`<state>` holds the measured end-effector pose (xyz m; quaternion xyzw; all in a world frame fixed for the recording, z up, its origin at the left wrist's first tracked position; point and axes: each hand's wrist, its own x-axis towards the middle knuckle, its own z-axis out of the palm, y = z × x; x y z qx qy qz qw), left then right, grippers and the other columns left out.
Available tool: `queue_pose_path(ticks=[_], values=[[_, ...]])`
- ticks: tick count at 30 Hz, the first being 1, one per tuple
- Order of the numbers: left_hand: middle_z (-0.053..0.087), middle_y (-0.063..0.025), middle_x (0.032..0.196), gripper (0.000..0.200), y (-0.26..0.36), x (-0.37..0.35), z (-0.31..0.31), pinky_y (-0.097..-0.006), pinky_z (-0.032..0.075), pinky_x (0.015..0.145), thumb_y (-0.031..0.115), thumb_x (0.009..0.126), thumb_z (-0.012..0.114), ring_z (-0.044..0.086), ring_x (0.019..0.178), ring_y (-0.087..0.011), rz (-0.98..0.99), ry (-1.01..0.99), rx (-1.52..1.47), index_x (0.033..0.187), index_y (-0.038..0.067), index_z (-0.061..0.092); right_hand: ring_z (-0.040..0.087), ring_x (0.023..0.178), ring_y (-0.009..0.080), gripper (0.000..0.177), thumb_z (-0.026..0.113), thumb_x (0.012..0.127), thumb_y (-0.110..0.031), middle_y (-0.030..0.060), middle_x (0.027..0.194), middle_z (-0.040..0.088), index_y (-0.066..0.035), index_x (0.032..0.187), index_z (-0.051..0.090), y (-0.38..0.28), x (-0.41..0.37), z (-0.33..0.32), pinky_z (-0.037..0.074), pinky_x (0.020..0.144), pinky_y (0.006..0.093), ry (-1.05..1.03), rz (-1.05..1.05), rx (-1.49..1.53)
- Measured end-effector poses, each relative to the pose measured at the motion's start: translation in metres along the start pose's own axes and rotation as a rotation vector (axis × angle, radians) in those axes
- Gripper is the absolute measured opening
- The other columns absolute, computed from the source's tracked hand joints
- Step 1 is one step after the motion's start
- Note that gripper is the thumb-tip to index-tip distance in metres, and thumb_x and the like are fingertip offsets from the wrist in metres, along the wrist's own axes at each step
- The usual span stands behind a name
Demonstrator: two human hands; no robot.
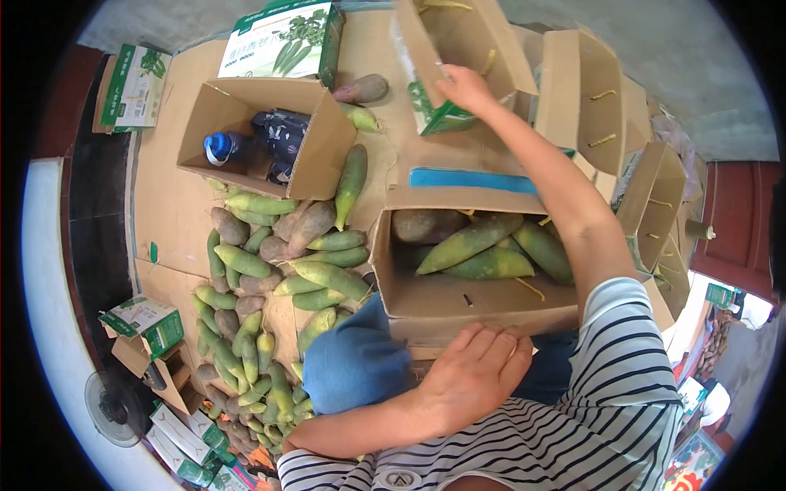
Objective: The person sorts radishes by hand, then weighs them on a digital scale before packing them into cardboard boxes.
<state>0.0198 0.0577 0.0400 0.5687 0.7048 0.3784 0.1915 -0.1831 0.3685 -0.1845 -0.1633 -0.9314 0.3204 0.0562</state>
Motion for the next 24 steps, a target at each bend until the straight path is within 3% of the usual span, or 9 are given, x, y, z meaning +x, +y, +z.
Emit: queue_pose_path(ticks=[2,7,11,13,15,16,18,20,24], values=[[0.059,-0.0150,0.103,0.040,0.002,0.000,0.002,-0.0371,0.046,0.081,0.011,0.068,0.063,0.058,0.093,-0.0277,0.001,-0.008,-0.031,0.105,-0.003,0.057,0.059,0.094,0.0356,0.043,0.060,0.080,-0.034,0.0180,0.101,0.063,-0.007,0.113,0.058,-0.032,-0.002,0.012,0.047,0.081,0.0436,-0.050,0.040,-0.107],[0.059,-0.0148,0.101,0.038,0.006,-0.002,-0.001,-0.0367,0.047,0.079,0.011,0.069,0.065,0.058,0.091,-0.0280,0.028,0.003,0.012,0.103,-0.002,0.058,0.058,0.098,0.0340,0.046,0.059,0.083,-0.033,0.0182,0.102,0.063,-0.002,0.116,0.055,-0.054,-0.001,-0.017,0.046,0.084,0.0439,0.031,-0.205,0.406],[0.059,-0.0150,0.101,0.036,0.010,-0.013,-0.003,-0.0368,0.047,0.078,0.012,0.070,0.066,0.058,0.091,-0.0285,0.031,0.032,0.019,0.103,-0.002,0.058,0.044,0.120,0.0323,0.052,0.063,0.082,-0.029,0.0196,0.126,0.049,0.003,0.120,0.050,0.054,-0.003,-0.087,0.036,0.101,0.0388,0.853,-0.048,-0.465],[0.059,-0.0153,0.100,0.037,0.012,-0.017,-0.004,-0.0370,0.047,0.078,0.012,0.070,0.066,0.058,0.090,-0.0288,0.038,0.047,0.013,0.103,-0.002,0.058,0.049,0.116,0.0336,0.055,0.065,0.075,-0.035,0.0207,0.128,0.050,0.001,0.116,0.057,0.083,-0.047,-0.125,0.042,0.095,0.0411,0.617,0.357,-0.722],[0.059,-0.0155,0.100,0.037,0.015,-0.019,-0.004,-0.0371,0.047,0.078,0.012,0.070,0.066,0.058,0.090,-0.0289,0.043,0.057,0.004,0.103,-0.002,0.058,0.056,0.108,0.0334,0.049,0.064,0.074,-0.034,0.0203,0.114,0.060,0.002,0.107,0.062,0.127,-0.079,-0.123,0.046,0.087,0.0412,0.295,0.648,-0.493],[0.059,-0.0156,0.100,0.036,0.015,-0.019,-0.005,-0.0371,0.047,0.078,0.012,0.070,0.066,0.058,0.090,-0.0289,0.043,0.060,0.001,0.103,-0.002,0.058,0.058,0.104,0.0344,0.046,0.062,0.074,-0.033,0.0212,0.108,0.062,0.003,0.103,0.063,0.180,-0.091,-0.107,0.047,0.085,0.0412,0.182,0.640,-0.202],[0.059,-0.0156,0.100,0.036,0.016,-0.020,-0.005,-0.0370,0.047,0.079,0.012,0.071,0.065,0.058,0.090,-0.0286,0.046,0.061,-0.007,0.103,-0.002,0.058,0.060,0.100,0.0359,0.042,0.060,0.074,-0.030,0.0227,0.103,0.064,0.003,0.101,0.064,0.173,-0.098,-0.102,0.047,0.083,0.0412,0.037,0.623,-0.025],[0.059,-0.0157,0.101,0.036,0.017,-0.019,-0.004,-0.0368,0.046,0.079,0.012,0.071,0.065,0.058,0.090,-0.0280,0.057,0.056,-0.010,0.103,-0.003,0.058,0.058,0.101,0.0368,0.042,0.058,0.075,-0.029,0.0239,0.105,0.062,0.001,0.103,0.063,0.149,-0.088,-0.110,0.047,0.084,0.0411,-0.015,0.617,-0.246],[0.059,-0.0159,0.102,0.036,0.019,-0.021,-0.002,-0.0364,0.046,0.080,0.013,0.072,0.064,0.058,0.090,-0.0265,0.050,0.056,0.032,0.104,-0.003,0.057,0.059,0.097,0.0382,0.037,0.054,0.077,-0.026,0.0242,0.102,0.062,-0.001,0.104,0.063,0.117,-0.057,-0.085,0.046,0.083,0.0426,0.050,0.378,-0.196]])
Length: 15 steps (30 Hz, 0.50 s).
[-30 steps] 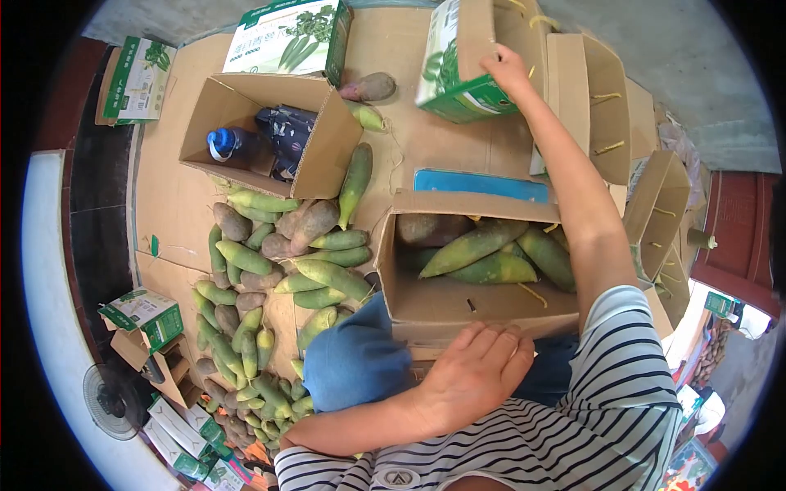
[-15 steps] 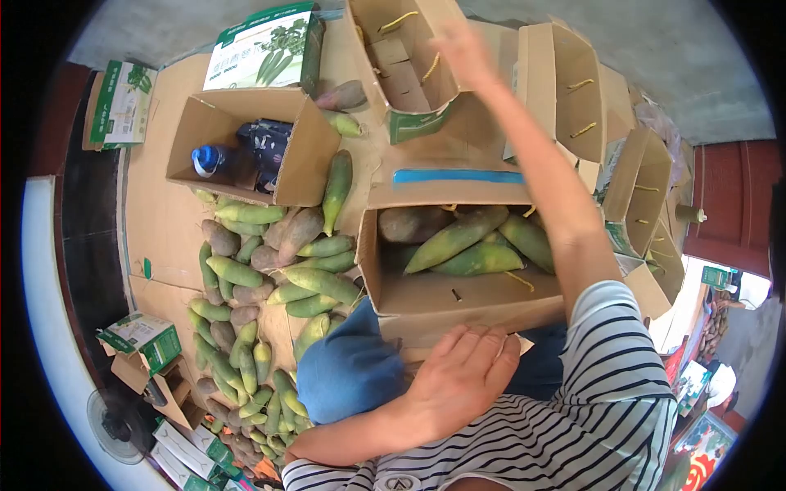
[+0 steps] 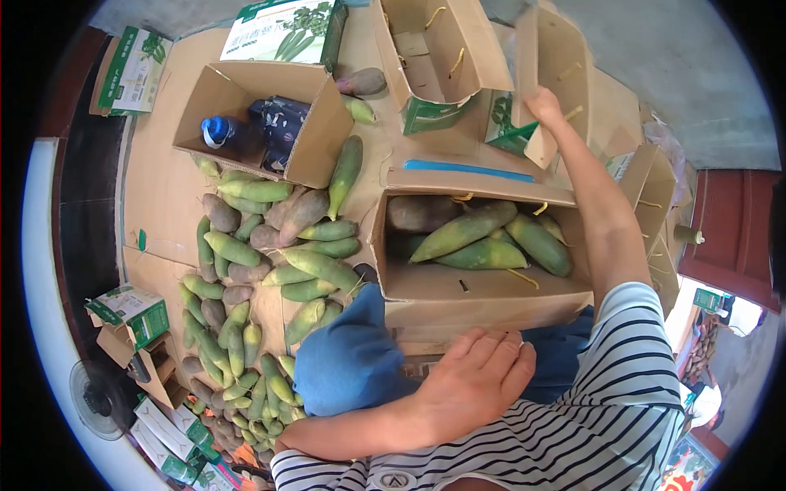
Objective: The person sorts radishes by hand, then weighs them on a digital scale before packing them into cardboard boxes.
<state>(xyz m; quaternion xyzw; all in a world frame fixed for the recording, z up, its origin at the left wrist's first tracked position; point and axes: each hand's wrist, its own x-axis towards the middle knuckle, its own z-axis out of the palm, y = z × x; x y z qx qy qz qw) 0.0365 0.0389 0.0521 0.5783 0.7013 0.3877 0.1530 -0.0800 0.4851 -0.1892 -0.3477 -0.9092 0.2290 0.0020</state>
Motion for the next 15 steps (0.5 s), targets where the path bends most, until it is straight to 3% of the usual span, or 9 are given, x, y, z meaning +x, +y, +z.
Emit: queue_pose_path(ticks=[8,10,11,15], values=[[0.058,-0.0153,0.102,0.034,0.003,0.002,0.004,-0.0361,0.045,0.083,0.014,0.070,0.056,0.057,0.094,-0.0254,-0.036,0.049,0.003,0.100,-0.002,0.057,0.056,0.100,0.0414,0.028,0.052,0.078,-0.015,0.0283,0.101,0.059,0.003,0.099,0.055,-0.073,0.023,0.030,0.043,0.088,0.0460,0.038,-0.247,-0.085],[0.058,-0.0146,0.100,0.033,0.006,0.000,0.005,-0.0364,0.045,0.084,0.015,0.070,0.055,0.057,0.093,-0.0254,-0.037,0.052,-0.003,0.099,-0.002,0.057,0.055,0.102,0.0421,0.032,0.051,0.078,-0.015,0.0282,0.107,0.058,0.003,0.105,0.052,-0.072,0.032,0.032,0.043,0.089,0.0454,0.004,-0.281,-0.144],[0.058,-0.0142,0.099,0.033,0.007,0.000,0.005,-0.0365,0.045,0.084,0.015,0.070,0.055,0.057,0.093,-0.0253,-0.030,0.056,-0.008,0.098,-0.002,0.056,0.053,0.107,0.0399,0.041,0.052,0.079,-0.016,0.0253,0.114,0.056,0.001,0.115,0.049,-0.080,0.029,0.021,0.043,0.092,0.0437,-0.077,-0.247,-0.217],[0.056,-0.0131,0.093,0.031,0.013,-0.004,0.011,-0.0361,0.044,0.084,0.016,0.069,0.054,0.056,0.089,-0.0245,-0.001,0.106,-0.005,0.096,-0.002,0.056,0.049,0.116,0.0340,0.049,0.050,0.080,-0.013,0.0201,0.127,0.049,-0.004,0.128,0.044,-0.092,-0.009,-0.015,0.041,0.096,0.0407,0.081,-0.292,-0.435]])
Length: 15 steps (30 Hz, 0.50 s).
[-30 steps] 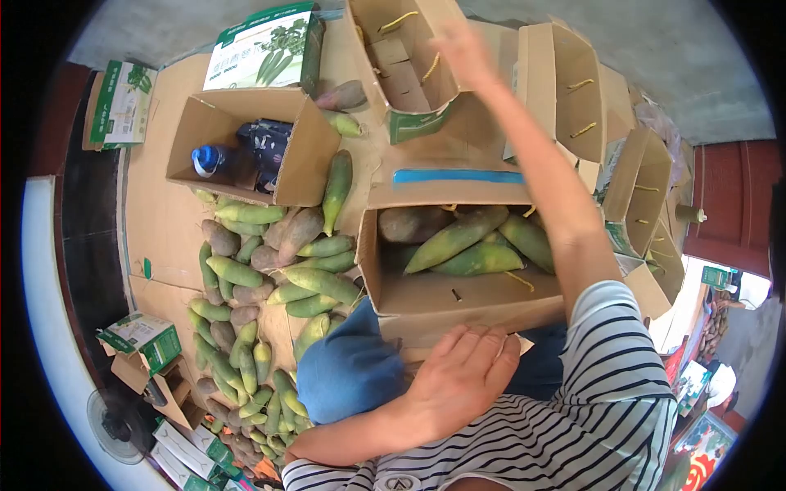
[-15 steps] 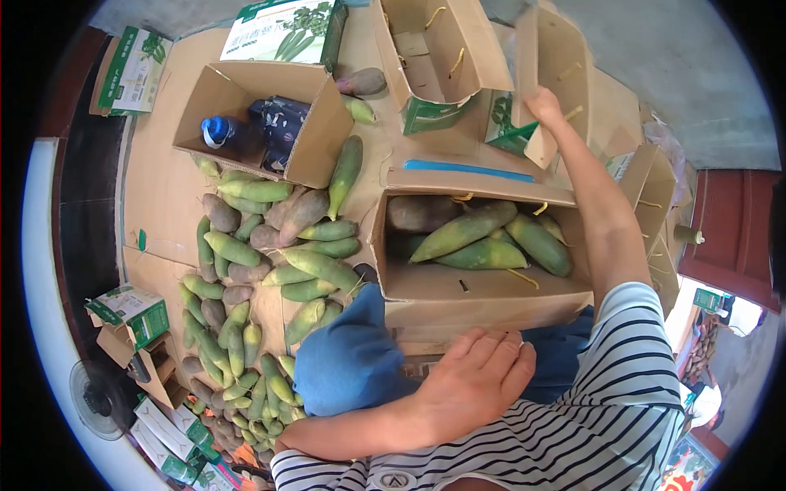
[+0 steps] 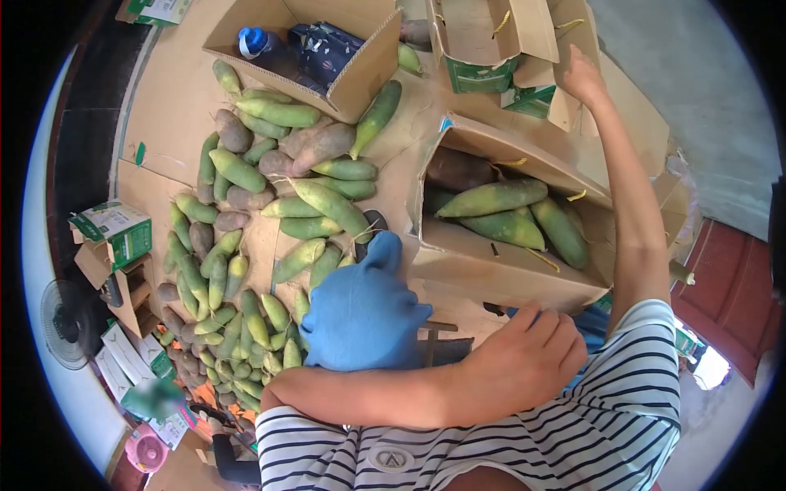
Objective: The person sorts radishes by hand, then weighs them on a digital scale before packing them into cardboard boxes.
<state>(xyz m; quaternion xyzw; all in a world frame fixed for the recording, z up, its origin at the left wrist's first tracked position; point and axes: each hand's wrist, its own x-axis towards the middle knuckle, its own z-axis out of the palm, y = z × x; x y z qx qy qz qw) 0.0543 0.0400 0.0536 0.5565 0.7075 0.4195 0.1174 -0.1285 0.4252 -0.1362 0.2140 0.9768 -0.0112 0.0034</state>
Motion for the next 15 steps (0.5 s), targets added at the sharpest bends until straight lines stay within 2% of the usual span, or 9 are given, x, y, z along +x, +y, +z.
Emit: queue_pose_path(ticks=[2,5,7,9,11,13,15], values=[[0.055,-0.0120,0.089,0.029,0.003,-0.001,0.003,-0.0355,0.044,0.082,0.016,0.069,0.053,0.055,0.085,-0.0237,0.016,0.031,0.008,0.092,-0.001,0.056,0.047,0.118,0.0314,0.052,0.049,0.081,-0.011,0.0168,0.132,0.046,-0.007,0.133,0.041,-0.006,-0.014,-0.016,0.040,0.098,0.0394,0.094,-0.080,-0.043],[0.054,-0.0107,0.083,0.023,0.005,0.000,0.015,-0.0327,0.042,0.076,0.017,0.069,0.053,0.054,0.080,-0.0225,0.025,0.092,-0.030,0.085,0.001,0.056,0.049,0.117,0.0309,0.048,0.048,0.084,-0.011,0.0144,0.129,0.050,-0.008,0.132,0.043,-0.014,-0.026,-0.019,0.040,0.098,0.0392,0.200,-0.321,0.037],[0.054,-0.0089,0.079,0.022,0.010,0.002,0.020,-0.0331,0.041,0.074,0.020,0.069,0.054,0.053,0.077,-0.0221,0.026,0.152,0.003,0.082,0.002,0.056,0.051,0.115,0.0306,0.041,0.050,0.087,-0.015,0.0135,0.125,0.054,-0.007,0.128,0.048,-0.026,-0.039,-0.028,0.041,0.097,0.0380,0.060,-0.444,0.133],[0.054,-0.0077,0.075,0.022,0.013,0.001,0.023,-0.0343,0.040,0.072,0.021,0.069,0.055,0.054,0.076,-0.0221,0.003,0.196,0.043,0.080,0.002,0.057,0.054,0.111,0.0288,0.034,0.050,0.091,-0.016,0.0133,0.119,0.058,-0.005,0.123,0.053,-0.062,-0.073,-0.053,0.041,0.095,0.0355,-0.009,-0.516,0.355],[0.055,-0.0071,0.073,0.023,0.015,0.004,0.017,-0.0360,0.040,0.071,0.023,0.070,0.056,0.054,0.076,-0.0226,0.016,0.217,0.068,0.079,0.002,0.058,0.055,0.108,0.0254,0.031,0.048,0.093,-0.014,0.0114,0.116,0.059,-0.004,0.122,0.055,-0.118,-0.131,-0.095,0.041,0.094,0.0320,-0.197,-0.420,0.631],[0.056,-0.0079,0.073,0.023,0.015,0.001,-0.002,-0.0414,0.041,0.072,0.022,0.071,0.056,0.055,0.074,-0.0239,0.012,0.254,0.132,0.080,0.001,0.059,0.055,0.108,0.0226,0.030,0.047,0.094,-0.011,0.0099,0.114,0.059,-0.002,0.121,0.055,-0.148,-0.177,-0.119,0.040,0.094,0.0299,-0.257,-0.484,0.650],[0.060,-0.0097,0.078,0.021,0.007,0.000,-0.034,-0.0463,0.043,0.074,0.019,0.072,0.057,0.056,0.077,-0.0249,0.009,0.245,0.216,0.083,0.002,0.062,0.055,0.110,0.0217,0.026,0.046,0.092,-0.007,0.0099,0.115,0.060,0.000,0.115,0.057,-0.166,-0.215,-0.141,0.040,0.095,0.0295,-0.157,-0.603,0.417]])
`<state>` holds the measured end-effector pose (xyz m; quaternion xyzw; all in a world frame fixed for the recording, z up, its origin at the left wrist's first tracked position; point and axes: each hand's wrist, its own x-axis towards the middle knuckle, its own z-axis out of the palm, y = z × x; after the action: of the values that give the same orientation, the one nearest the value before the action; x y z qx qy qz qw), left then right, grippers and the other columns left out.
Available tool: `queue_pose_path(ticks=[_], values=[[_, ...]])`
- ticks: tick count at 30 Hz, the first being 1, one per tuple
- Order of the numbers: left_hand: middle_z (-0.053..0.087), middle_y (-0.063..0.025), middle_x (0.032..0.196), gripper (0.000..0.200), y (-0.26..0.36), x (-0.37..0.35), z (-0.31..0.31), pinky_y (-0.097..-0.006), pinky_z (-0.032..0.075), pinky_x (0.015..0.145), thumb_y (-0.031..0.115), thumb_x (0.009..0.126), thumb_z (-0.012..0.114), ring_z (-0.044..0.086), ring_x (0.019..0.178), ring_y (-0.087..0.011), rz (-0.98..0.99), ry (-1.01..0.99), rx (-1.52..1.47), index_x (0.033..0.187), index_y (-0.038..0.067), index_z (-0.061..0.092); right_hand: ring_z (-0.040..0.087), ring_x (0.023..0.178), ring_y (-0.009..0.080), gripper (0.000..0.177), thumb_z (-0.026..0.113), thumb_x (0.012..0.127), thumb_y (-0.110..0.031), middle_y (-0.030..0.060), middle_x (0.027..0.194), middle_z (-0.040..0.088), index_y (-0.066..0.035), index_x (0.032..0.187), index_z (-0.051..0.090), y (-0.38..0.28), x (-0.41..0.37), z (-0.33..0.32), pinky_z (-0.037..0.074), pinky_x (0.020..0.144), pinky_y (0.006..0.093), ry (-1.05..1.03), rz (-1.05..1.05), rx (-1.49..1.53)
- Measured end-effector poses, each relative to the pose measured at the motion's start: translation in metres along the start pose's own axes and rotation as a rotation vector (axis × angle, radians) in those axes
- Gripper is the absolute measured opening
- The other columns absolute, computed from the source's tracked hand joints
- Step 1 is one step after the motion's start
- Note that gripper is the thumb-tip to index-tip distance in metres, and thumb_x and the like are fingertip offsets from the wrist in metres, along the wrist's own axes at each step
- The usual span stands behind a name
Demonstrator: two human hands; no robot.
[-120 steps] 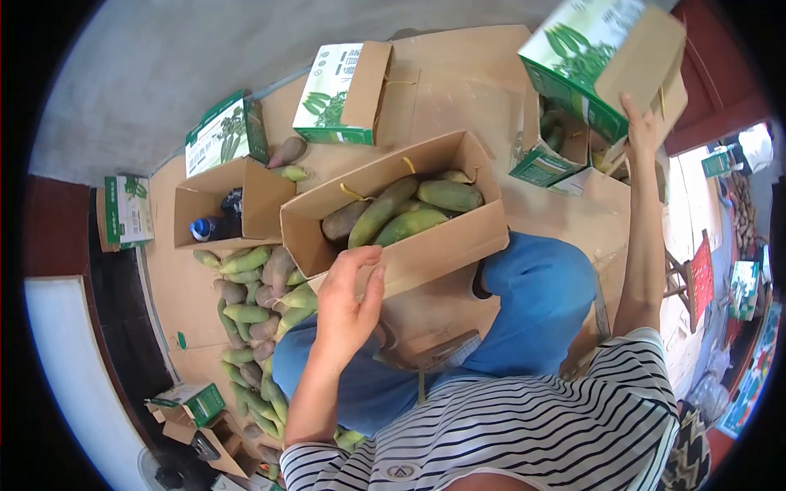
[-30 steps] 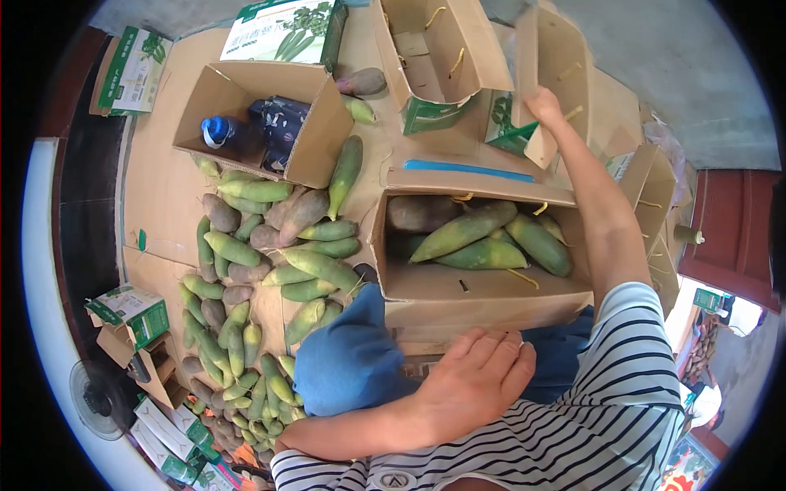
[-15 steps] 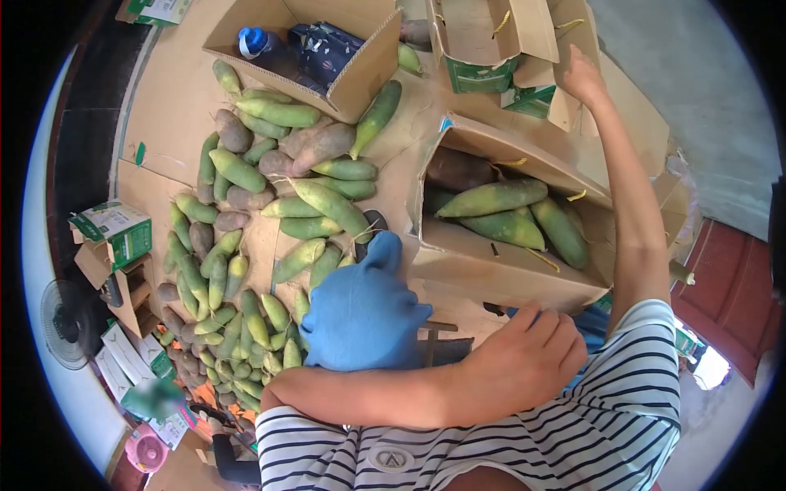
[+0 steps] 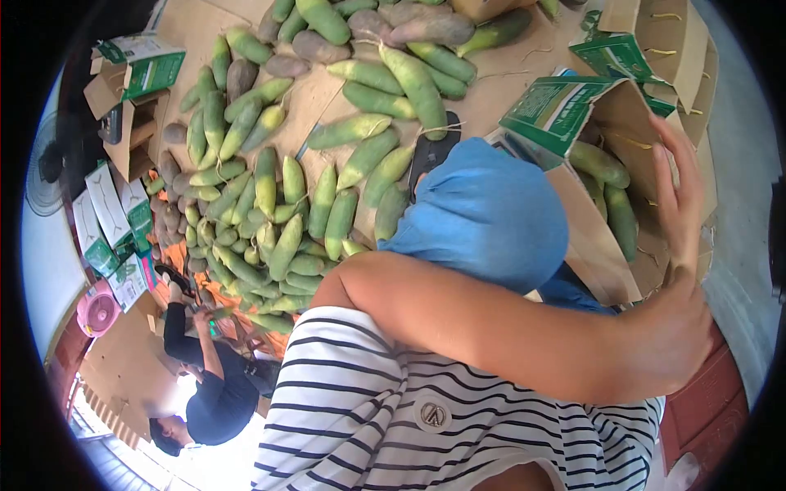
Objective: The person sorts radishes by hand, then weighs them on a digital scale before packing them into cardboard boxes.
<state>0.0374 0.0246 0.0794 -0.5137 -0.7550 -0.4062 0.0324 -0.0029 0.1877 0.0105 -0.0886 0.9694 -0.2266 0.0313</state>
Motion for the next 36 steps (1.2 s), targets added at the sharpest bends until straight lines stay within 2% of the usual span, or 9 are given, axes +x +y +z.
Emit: queue_pose_path(ticks=[2,6,10,15,23,26,29,32,36], values=[[0.063,-0.0114,0.082,0.019,-0.036,-0.022,-0.024,-0.0460,0.046,0.075,0.016,0.074,0.059,0.058,0.079,-0.0269,-0.134,0.078,-0.070,0.087,0.003,0.064,0.055,0.111,0.0245,0.025,0.047,0.090,-0.004,0.0128,0.116,0.059,-0.001,0.112,0.058,-0.078,-0.023,-0.010,0.040,0.096,0.0322,0.058,0.220,0.093],[0.065,-0.0072,0.087,0.017,-0.128,-0.143,-0.045,-0.0275,0.050,0.072,0.013,0.087,0.058,0.063,0.081,-0.0164,-0.765,0.373,-0.170,0.101,0.005,0.061,0.055,0.108,0.0341,0.033,0.050,0.086,-0.010,0.0182,0.117,0.056,-0.004,0.119,0.054,-0.054,-0.087,-0.007,0.040,0.096,0.0442,-0.098,-0.165,0.088],[0.062,-0.0212,0.081,0.018,-0.150,-0.373,-0.038,-0.0430,0.048,0.066,0.020,0.087,0.057,0.060,0.075,-0.0386,-1.297,-0.191,0.319,0.090,0.002,0.056,0.052,0.111,0.0353,0.034,0.048,0.088,-0.026,0.0155,0.118,0.056,-0.007,0.115,0.056,-0.095,-0.101,0.011,0.038,0.096,0.0508,-0.118,-0.330,0.255],[0.064,-0.0194,0.091,0.029,-0.057,-0.541,0.040,-0.0453,0.049,0.077,0.029,0.079,0.060,0.061,0.087,-0.0369,-1.711,-0.805,-0.012,0.095,0.005,0.062,0.043,0.119,0.0301,0.031,0.042,0.091,-0.035,0.0082,0.118,0.056,-0.016,0.110,0.058,-0.116,-0.097,0.042,0.027,0.105,0.0509,-0.118,-0.477,-0.083],[0.064,-0.0214,0.094,0.065,-0.023,-0.573,0.138,-0.0399,0.049,0.080,0.034,0.068,0.077,0.063,0.088,-0.0313,-1.935,-0.204,-0.147,0.111,-0.004,0.048,0.043,0.118,0.0304,0.036,0.033,0.094,-0.037,0.0096,0.118,0.056,-0.015,0.109,0.058,-0.105,-0.106,0.066,0.029,0.104,0.0509,0.107,-0.583,-0.180],[0.064,-0.0201,0.097,0.073,-0.031,-0.593,0.165,-0.0393,0.048,0.081,0.038,0.065,0.080,0.063,0.090,-0.0284,-2.411,0.071,-0.563,0.112,-0.007,0.046,0.042,0.118,0.0304,0.036,0.033,0.094,-0.036,0.0095,0.117,0.056,-0.015,0.109,0.058,-0.107,-0.110,0.064,0.028,0.104,0.0508,0.090,-0.568,-0.184],[0.064,-0.0183,0.096,0.076,-0.030,-0.631,0.214,-0.0378,0.049,0.081,0.040,0.062,0.082,0.063,0.091,-0.0263,-2.302,0.235,-0.423,0.109,-0.008,0.048,0.043,0.118,0.0319,0.036,0.034,0.092,-0.035,0.0112,0.118,0.055,-0.013,0.110,0.057,-0.105,-0.111,0.064,0.029,0.103,0.0518,0.089,-0.578,-0.204],[0.065,-0.0176,0.096,0.067,-0.026,-0.546,0.148,-0.0358,0.050,0.080,0.037,0.064,0.082,0.064,0.090,-0.0263,-2.266,0.102,-0.621,0.107,-0.006,0.052,0.044,0.117,0.0330,0.036,0.034,0.091,-0.034,0.0127,0.117,0.054,-0.012,0.110,0.056,-0.104,-0.113,0.061,0.030,0.103,0.0527,0.075,-0.594,-0.216],[0.065,-0.0157,0.094,0.055,-0.043,-0.496,0.108,-0.0347,0.050,0.077,0.032,0.070,0.078,0.064,0.087,-0.0244,-1.668,0.344,-0.254,0.106,-0.002,0.054,0.048,0.111,0.0286,0.035,0.033,0.092,-0.037,0.0066,0.109,0.058,-0.019,0.104,0.061,-0.102,-0.123,0.071,0.031,0.102,0.0509,0.185,-0.637,-0.174]])
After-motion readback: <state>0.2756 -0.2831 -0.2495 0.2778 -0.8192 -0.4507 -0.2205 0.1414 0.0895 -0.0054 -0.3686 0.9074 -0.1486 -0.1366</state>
